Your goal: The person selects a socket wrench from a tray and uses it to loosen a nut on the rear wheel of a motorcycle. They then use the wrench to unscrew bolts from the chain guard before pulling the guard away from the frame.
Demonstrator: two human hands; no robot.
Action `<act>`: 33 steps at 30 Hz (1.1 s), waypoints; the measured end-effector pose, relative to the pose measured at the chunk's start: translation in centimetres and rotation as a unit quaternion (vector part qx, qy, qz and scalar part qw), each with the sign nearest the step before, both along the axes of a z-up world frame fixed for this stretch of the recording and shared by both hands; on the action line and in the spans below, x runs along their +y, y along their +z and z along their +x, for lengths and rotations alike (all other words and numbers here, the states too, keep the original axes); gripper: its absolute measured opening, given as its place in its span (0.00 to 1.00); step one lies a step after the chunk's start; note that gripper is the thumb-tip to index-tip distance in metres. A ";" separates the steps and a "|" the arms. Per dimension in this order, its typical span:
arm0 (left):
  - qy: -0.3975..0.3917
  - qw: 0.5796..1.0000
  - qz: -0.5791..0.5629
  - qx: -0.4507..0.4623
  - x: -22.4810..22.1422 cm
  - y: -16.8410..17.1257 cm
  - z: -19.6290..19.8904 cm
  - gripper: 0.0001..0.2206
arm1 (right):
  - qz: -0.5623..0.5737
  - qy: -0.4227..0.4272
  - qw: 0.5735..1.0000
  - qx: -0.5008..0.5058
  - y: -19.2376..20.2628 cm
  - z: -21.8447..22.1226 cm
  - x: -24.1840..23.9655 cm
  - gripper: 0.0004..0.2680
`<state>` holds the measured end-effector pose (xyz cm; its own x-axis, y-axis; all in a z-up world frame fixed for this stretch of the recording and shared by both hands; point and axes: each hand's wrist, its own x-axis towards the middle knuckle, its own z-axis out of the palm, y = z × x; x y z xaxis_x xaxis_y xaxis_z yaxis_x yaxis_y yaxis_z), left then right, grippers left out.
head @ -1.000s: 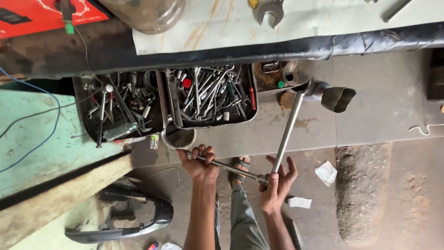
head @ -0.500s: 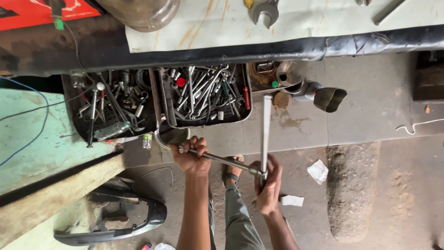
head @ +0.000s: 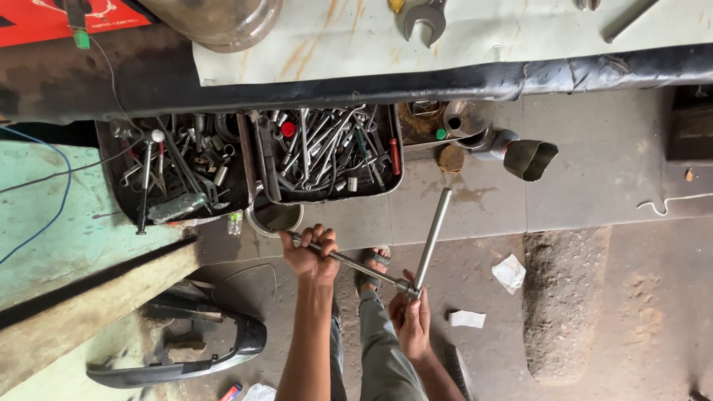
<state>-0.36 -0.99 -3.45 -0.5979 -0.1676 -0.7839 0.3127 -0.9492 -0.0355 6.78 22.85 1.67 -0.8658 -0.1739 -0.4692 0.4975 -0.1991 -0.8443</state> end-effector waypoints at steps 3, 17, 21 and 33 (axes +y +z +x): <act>-0.031 0.997 -0.039 0.064 1.2 -3.8 -0.1 0.37 | 0.034 0.034 0.996 0.077 1.3 -3.1 0.8 0.30; -0.521 0.370 -0.751 -0.168 -1.8 -18.6 -8.6 0.11 | -0.173 -0.124 0.940 -0.266 -10.7 0.4 11.5 0.09; -0.627 0.094 -0.759 -0.149 -2.2 -19.3 -10.0 0.11 | -0.182 -0.191 0.915 -0.306 -10.1 3.3 12.7 0.07; -0.640 0.612 -0.462 -0.054 0.0 -9.2 -10.6 0.12 | -0.193 -0.216 0.914 -0.283 -7.4 5.5 11.9 0.03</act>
<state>-10.93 -0.99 -12.68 -0.6559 -0.0174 -0.7547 -0.7545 -0.0181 0.6561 12.23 34.72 -5.70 -0.5311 -0.1200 -0.8388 0.6367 -0.7097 -0.3016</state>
